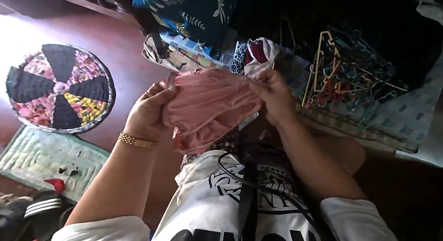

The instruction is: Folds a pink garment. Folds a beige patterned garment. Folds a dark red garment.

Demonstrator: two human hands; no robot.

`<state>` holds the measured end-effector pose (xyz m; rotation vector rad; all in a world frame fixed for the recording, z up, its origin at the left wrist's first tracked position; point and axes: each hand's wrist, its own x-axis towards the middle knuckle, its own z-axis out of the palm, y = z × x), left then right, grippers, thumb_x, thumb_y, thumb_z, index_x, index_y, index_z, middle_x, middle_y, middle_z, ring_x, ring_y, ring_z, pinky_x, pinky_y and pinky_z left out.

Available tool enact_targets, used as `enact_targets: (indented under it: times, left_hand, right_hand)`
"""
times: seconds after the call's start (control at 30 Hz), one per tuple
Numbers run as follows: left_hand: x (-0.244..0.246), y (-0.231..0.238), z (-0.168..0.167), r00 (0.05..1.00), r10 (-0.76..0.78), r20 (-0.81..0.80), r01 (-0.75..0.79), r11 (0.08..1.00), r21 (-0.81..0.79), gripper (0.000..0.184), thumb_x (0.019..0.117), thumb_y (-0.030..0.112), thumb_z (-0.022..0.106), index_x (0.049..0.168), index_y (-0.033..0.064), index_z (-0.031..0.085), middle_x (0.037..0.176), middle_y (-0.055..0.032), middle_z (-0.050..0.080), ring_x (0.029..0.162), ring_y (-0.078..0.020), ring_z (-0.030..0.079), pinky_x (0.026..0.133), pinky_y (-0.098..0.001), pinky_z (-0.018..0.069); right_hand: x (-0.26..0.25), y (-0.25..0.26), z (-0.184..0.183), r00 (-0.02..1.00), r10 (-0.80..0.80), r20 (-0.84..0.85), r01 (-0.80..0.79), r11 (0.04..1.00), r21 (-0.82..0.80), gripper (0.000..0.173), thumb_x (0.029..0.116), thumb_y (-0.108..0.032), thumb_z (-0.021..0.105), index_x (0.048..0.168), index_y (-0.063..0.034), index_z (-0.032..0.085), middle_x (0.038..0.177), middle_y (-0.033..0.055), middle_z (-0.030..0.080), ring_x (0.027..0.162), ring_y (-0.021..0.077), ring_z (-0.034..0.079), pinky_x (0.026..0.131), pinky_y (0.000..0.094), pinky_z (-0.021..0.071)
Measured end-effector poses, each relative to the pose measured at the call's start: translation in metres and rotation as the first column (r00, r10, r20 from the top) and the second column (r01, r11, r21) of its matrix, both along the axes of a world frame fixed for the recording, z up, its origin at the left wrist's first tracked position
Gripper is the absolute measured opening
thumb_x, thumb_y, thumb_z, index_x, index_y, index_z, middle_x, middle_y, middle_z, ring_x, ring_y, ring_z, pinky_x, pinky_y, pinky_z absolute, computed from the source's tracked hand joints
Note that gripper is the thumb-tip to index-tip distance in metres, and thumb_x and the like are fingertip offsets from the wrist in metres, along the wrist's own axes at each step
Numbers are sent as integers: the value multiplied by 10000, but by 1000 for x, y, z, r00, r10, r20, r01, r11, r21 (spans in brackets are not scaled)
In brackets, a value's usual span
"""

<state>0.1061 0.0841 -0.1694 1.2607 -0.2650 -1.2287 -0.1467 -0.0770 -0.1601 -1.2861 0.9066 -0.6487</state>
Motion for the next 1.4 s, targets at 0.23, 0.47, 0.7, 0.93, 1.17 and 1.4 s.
enact_targets:
  times: [0.23, 0.47, 0.7, 0.93, 1.17, 1.4]
  left_hand:
    - [37, -36, 65, 921, 111, 374, 61, 906, -420, 168, 1027, 122, 564, 1182, 156, 511, 1089, 4, 670, 1028, -144, 666, 940, -371, 571]
    - [-3, 10, 95, 739, 164, 654, 153, 904, -400, 271, 993, 148, 644, 1246, 133, 550, 1103, 52, 645, 1011, -73, 632, 945, -282, 536]
    - [-72, 87, -6, 916, 80, 393, -13, 985, -170, 242, 923, 86, 724, 1086, 236, 625, 968, 93, 684, 892, -52, 669, 848, -276, 590]
    - [-67, 70, 5, 956, 75, 282, -58, 996, -68, 220, 961, 96, 667, 1090, 203, 524, 933, 73, 646, 812, -38, 649, 759, -246, 591]
    - [-43, 59, 42, 730, 134, 670, 210, 889, -406, 383, 958, 71, 660, 1300, 233, 599, 1241, 89, 618, 1126, -90, 610, 964, -305, 544]
    - [-45, 63, 27, 918, -67, 391, 111, 990, -90, 823, 885, -20, 677, 1589, 223, 328, 1428, -36, 565, 1099, -153, 675, 845, -334, 622]
  right_hand:
    - [5, -40, 72, 959, -108, 262, 138, 985, -100, 295, 1010, -90, 597, 1279, -70, 479, 1037, 23, 666, 910, 137, 695, 812, 364, 624]
    - [-11, -47, 91, 982, 33, 188, 42, 924, -381, 280, 988, -82, 625, 1239, -44, 507, 984, -22, 645, 878, 62, 660, 822, 289, 595]
    - [-44, 9, -24, 963, 118, -243, -145, 985, -95, 338, 964, -113, 687, 1245, 23, 558, 1024, 96, 688, 892, 108, 679, 838, 318, 588]
    - [-35, 19, -28, 952, 147, -270, -172, 983, -70, 264, 995, -144, 659, 1201, 3, 587, 981, 87, 695, 842, 92, 672, 804, 292, 577]
    - [-37, 22, 5, 993, 81, 88, -32, 890, -455, 125, 978, -8, 622, 1100, 14, 622, 1013, 15, 662, 930, 50, 643, 866, 247, 569]
    - [-37, 19, -8, 988, 123, -93, -152, 881, -448, 145, 986, -42, 625, 1100, 25, 685, 1050, 63, 701, 947, 63, 660, 867, 248, 570]
